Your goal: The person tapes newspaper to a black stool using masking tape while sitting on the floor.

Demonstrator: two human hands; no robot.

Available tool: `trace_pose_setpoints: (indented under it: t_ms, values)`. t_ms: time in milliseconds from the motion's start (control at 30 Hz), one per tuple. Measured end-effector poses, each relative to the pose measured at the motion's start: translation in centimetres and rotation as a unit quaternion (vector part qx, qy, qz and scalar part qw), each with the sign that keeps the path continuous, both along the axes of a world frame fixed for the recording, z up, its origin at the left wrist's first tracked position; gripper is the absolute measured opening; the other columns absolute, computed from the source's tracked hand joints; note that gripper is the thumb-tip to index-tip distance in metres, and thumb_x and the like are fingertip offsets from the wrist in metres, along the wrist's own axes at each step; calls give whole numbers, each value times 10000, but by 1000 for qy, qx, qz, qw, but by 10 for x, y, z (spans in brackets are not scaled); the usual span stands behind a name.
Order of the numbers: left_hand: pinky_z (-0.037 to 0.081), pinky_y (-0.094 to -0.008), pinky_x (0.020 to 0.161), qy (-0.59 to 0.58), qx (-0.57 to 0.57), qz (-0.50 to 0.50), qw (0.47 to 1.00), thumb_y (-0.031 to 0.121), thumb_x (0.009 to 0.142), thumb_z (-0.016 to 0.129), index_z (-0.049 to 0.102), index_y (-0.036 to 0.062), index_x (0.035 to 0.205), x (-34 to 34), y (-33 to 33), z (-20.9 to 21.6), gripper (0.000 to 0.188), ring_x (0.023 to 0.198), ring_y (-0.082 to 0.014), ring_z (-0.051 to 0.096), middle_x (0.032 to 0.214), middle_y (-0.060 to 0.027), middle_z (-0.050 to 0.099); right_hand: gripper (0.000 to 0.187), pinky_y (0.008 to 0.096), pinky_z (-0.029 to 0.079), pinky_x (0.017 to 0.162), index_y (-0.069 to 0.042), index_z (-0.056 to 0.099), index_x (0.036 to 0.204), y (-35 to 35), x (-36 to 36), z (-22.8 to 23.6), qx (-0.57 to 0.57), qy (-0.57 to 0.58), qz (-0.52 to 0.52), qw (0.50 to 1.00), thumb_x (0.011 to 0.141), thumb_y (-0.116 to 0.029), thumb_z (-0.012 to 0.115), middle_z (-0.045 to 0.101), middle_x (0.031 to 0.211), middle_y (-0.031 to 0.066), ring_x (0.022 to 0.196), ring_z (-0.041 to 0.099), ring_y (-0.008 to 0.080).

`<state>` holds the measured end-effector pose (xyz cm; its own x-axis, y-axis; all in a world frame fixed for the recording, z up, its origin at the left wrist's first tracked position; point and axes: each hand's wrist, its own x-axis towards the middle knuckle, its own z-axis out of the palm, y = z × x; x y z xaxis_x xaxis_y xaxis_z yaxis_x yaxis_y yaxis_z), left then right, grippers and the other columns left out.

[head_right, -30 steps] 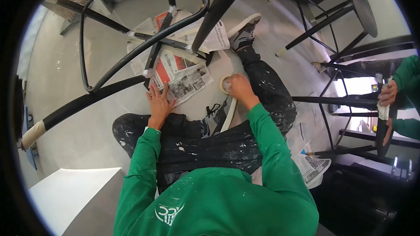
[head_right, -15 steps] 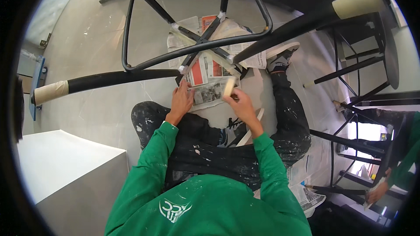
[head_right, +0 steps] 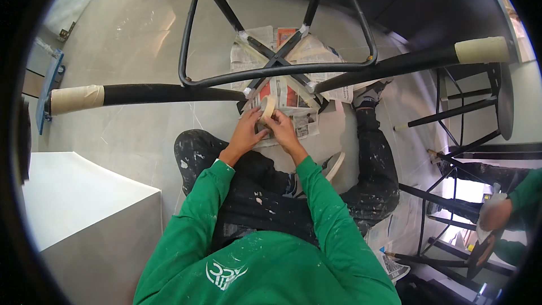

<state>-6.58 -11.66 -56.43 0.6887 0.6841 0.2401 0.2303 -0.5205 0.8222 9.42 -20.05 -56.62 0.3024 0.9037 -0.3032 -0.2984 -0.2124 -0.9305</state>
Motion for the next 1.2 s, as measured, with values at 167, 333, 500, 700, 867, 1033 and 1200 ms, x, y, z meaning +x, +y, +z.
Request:
trace_pose_setpoints:
  t_ms: [167, 333, 500, 700, 867, 1033, 1200]
  values:
    - [455, -494, 1118, 10, -50, -11, 999, 120, 938, 736, 565, -25, 1383, 1, 1, -10, 498, 1322, -485, 552, 1431, -312, 579, 321, 290, 546, 865, -18, 649, 1297, 6, 6, 1, -1, -105, 11, 994, 1027, -182, 706, 701, 1136, 35, 970, 660, 111]
    - [466, -512, 1083, -17, -50, -6, 999, 132, 955, 716, 568, -57, 1268, -6, 0, 10, 394, 1293, -521, 541, 1417, -342, 562, 423, 260, 526, 781, -13, 692, 1256, 24, 19, 31, -28, -60, -134, 989, 944, -274, 809, 710, 1080, 46, 925, 655, 109]
    - [485, -498, 1045, 31, -66, -27, 997, 185, 994, 696, 577, -25, 1327, -23, 4, 39, 412, 1262, -495, 577, 1390, -318, 589, 345, 269, 523, 745, -7, 748, 1164, 36, 39, 61, -47, -126, 8, 991, 926, -248, 816, 729, 961, 28, 849, 660, 104]
    - [538, -488, 790, 111, -24, -82, 990, 316, 1035, 643, 631, 13, 1236, -50, 21, 68, 364, 896, -391, 716, 963, -226, 733, 174, 297, 509, 675, -7, 776, 910, 62, 40, 43, 50, -351, -76, 932, 879, -174, 813, 709, 788, 55, 731, 644, 112]
    - [550, -457, 663, 168, -143, 27, 975, 408, 1055, 596, 645, -5, 1242, -66, 39, 77, 455, 616, -330, 713, 652, -140, 697, 175, 405, 508, 651, -27, 773, 871, 91, 62, 26, -54, -440, -176, 879, 867, -198, 814, 699, 727, 105, 673, 678, 242]
    - [587, -396, 593, 236, -277, 47, 930, 372, 1027, 618, 557, -94, 1398, -63, 57, 56, 598, 568, -262, 728, 694, -157, 721, 158, 462, 515, 688, -51, 753, 884, 119, 61, -3, -25, -603, -244, 759, 910, -207, 761, 717, 783, 184, 742, 708, 358]
    - [591, -378, 516, 201, -428, -60, 879, 244, 1034, 597, 561, -128, 1309, -61, 85, 29, 464, 579, -260, 731, 795, -204, 736, 131, 382, 511, 722, -48, 739, 939, 125, 56, -25, -13, -560, -236, 794, 948, -178, 740, 714, 790, 154, 726, 683, 253]
